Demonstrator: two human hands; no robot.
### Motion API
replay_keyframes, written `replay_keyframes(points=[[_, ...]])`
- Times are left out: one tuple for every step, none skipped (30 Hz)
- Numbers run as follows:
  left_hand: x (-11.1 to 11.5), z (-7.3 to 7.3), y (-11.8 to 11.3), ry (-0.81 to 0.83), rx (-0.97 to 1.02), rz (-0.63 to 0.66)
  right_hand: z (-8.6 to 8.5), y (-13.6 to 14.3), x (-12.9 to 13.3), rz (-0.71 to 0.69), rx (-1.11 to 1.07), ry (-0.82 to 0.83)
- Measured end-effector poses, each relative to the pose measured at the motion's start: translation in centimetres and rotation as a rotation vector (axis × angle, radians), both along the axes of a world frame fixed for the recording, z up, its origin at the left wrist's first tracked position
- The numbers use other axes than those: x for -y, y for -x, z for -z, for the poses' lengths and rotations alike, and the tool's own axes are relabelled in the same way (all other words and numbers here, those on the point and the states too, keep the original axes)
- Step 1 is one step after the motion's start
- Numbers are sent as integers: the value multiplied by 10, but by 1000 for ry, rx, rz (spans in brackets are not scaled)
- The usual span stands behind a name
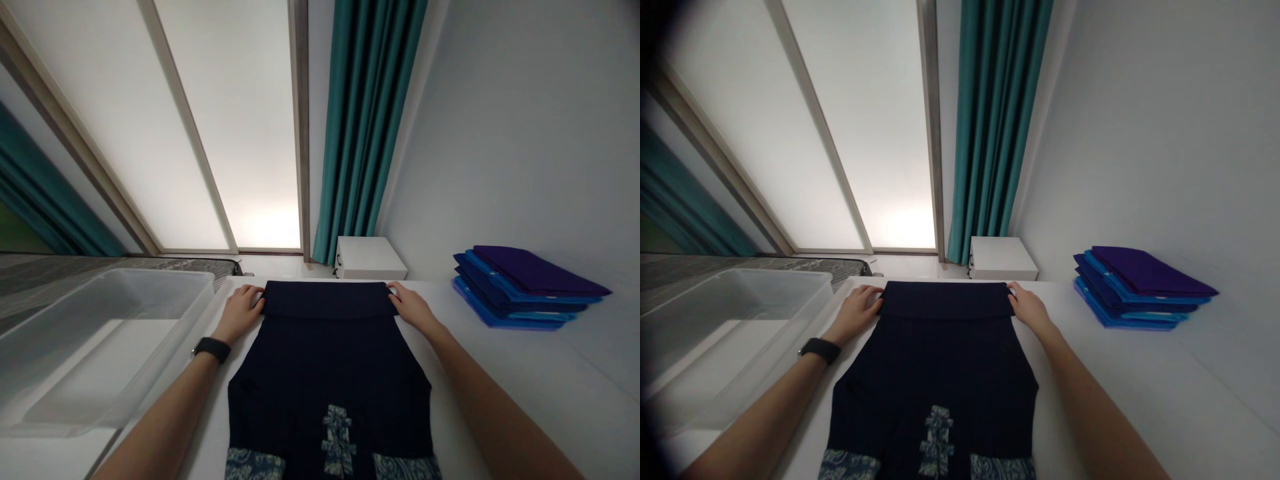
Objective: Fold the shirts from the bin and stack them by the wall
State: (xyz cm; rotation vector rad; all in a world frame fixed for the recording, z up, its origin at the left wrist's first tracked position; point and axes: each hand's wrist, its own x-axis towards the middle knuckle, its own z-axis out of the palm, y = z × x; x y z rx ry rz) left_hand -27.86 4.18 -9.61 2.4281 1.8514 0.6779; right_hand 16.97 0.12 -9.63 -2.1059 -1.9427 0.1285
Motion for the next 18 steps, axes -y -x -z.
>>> replay_keyframes(points=[[0,0,0,-1,1,2,0,1,0,12,18,7],[0,-1,0,-1,2,1,-1,1,0,22,34,12],[0,-1,0,-1,4,0,-1,2,1,29,45,17],[0,-1,0,-1,5,-3,-1,1,1,31,49,24],[0,-1,0,-2,8,-4,-2,1,1,29,46,30],[0,-1,1,-4,13,-3,-2,0,1,23,37,35],[-1,0,1,-7,21,-1,-3,-1,1,20,27,37],[-1,0,2,-11,31,1,-3,-3,1,23,19,37],[-2,1,3,-14,43,4,-3,-4,1,30,13,34],[-3,1,3,-17,58,4,-3,-6,0,39,10,28],[-3,2,4,-18,71,6,-2,-7,0,47,8,22],[-4,3,5,-19,83,7,-2,-8,0,51,7,15],[-4,3,5,-20,93,8,-2,-9,1,49,5,8],[-5,3,5,-21,102,10,-1,-10,1,46,5,3],[-5,3,6,-21,109,13,-1,-9,1,44,6,-2],[-5,3,6,-20,113,16,-1,-9,1,47,8,-6],[-5,3,6,-17,114,19,-1,-8,2,56,12,-11],[-6,2,6,-14,115,22,-1,-8,2,72,18,-18]])
